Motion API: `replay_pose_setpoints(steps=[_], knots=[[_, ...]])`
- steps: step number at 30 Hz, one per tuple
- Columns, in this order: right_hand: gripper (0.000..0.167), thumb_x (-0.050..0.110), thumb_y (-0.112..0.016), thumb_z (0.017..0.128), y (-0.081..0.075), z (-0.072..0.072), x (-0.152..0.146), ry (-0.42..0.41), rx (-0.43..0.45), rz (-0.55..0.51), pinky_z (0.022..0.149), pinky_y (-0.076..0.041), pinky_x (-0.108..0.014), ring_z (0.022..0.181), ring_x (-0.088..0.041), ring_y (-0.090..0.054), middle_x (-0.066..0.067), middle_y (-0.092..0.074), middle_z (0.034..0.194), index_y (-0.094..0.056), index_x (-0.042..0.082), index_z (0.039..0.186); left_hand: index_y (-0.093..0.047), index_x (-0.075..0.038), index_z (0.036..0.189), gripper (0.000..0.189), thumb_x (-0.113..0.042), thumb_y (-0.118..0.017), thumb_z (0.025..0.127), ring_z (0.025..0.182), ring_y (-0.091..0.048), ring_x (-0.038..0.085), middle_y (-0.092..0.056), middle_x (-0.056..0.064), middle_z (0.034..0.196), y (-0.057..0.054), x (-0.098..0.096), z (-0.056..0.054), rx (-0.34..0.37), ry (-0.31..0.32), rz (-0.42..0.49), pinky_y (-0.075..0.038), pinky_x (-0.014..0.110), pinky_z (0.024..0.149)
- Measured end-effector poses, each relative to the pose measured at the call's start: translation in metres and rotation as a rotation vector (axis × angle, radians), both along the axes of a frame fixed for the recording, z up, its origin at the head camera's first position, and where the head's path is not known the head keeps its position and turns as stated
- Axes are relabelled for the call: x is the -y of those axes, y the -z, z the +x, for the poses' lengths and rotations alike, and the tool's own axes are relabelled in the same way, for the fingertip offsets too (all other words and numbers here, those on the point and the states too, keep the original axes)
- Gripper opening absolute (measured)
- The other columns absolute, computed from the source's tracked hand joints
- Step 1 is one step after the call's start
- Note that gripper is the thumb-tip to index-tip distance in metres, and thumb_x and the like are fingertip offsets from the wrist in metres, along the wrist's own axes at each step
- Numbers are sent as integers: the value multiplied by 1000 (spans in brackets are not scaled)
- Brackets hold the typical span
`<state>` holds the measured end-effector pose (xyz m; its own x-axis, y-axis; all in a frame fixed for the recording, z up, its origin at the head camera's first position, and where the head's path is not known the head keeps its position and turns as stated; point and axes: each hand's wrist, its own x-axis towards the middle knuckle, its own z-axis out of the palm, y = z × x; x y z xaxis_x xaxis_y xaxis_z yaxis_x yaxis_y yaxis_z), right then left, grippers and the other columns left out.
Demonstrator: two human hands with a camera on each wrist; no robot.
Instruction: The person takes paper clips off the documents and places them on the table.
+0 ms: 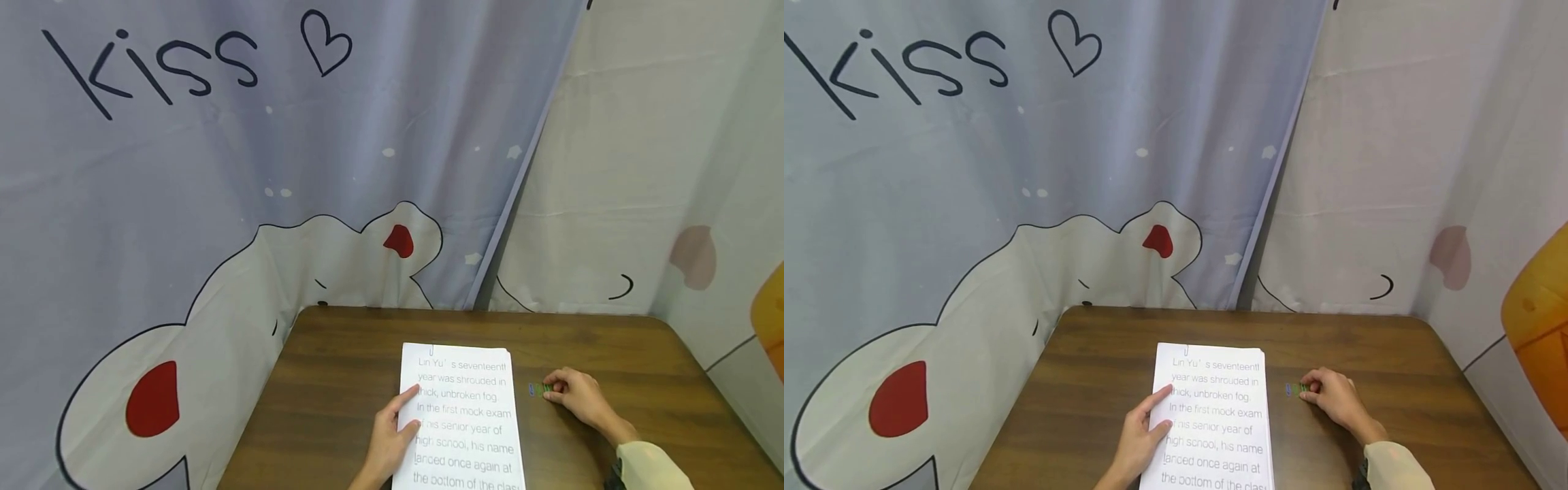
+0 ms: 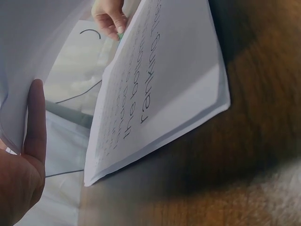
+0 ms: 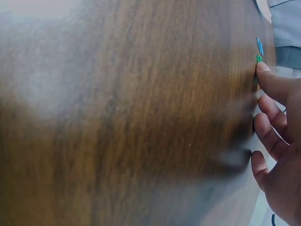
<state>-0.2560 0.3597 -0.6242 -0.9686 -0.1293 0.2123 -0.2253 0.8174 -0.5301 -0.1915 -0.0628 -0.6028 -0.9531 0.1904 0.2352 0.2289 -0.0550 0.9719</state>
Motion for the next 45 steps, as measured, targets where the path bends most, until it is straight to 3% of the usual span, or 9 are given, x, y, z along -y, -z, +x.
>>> replay_pose_setpoints(steps=[7,17,23,29,34,36,45], knots=[[19,20,-82,80,-4,4,0,-4,-12,9,54,-38,-22,65,-4,-46,10,-54,76,-76,13,97,-53,-5,141,65,18,-58,81,122,-58,33,-48,22,146,2,0,1,-18,2,-7,-53,29,98],[9,22,-73,90,-24,-3,10,56,-147,19,59,-43,-26,68,-7,-51,12,-59,76,-75,16,96,-53,-12,142,67,18,-57,82,122,-59,27,-48,15,148,0,-4,3,30,10,-5,-54,30,97],[11,20,-68,94,-39,-8,24,35,-174,0,64,-46,-31,69,-7,-56,8,-68,81,-74,13,99,-51,-11,145,69,19,-55,83,123,-57,28,-44,16,151,2,-9,5,39,41,31,-55,31,96],[23,25,-55,102,-54,-12,45,9,-177,-64,69,-47,-37,69,-10,-60,1,-72,85,-72,9,107,-51,-9,145,69,19,-55,82,117,-61,31,-45,18,149,3,-16,9,38,50,42,-58,33,90],[28,27,-48,105,-68,-16,63,8,-198,-104,88,-37,-52,77,-18,-68,1,-73,84,-69,11,110,-52,-12,144,71,20,-55,81,117,-61,29,-47,15,149,4,-20,12,42,33,27,-57,31,90],[27,27,-46,106,-74,-18,69,11,-217,-92,88,-32,-52,77,-19,-67,0,-72,82,-69,12,109,-53,-13,143,71,20,-55,80,116,-62,28,-47,14,149,4,-21,12,54,28,27,-57,30,90],[27,30,-50,104,-88,-22,102,-25,-230,-87,92,-30,-49,82,-19,-62,1,-71,84,-70,13,109,-51,-12,145,73,19,-55,80,110,-65,28,-44,18,150,9,-22,11,66,42,51,-59,32,85]])
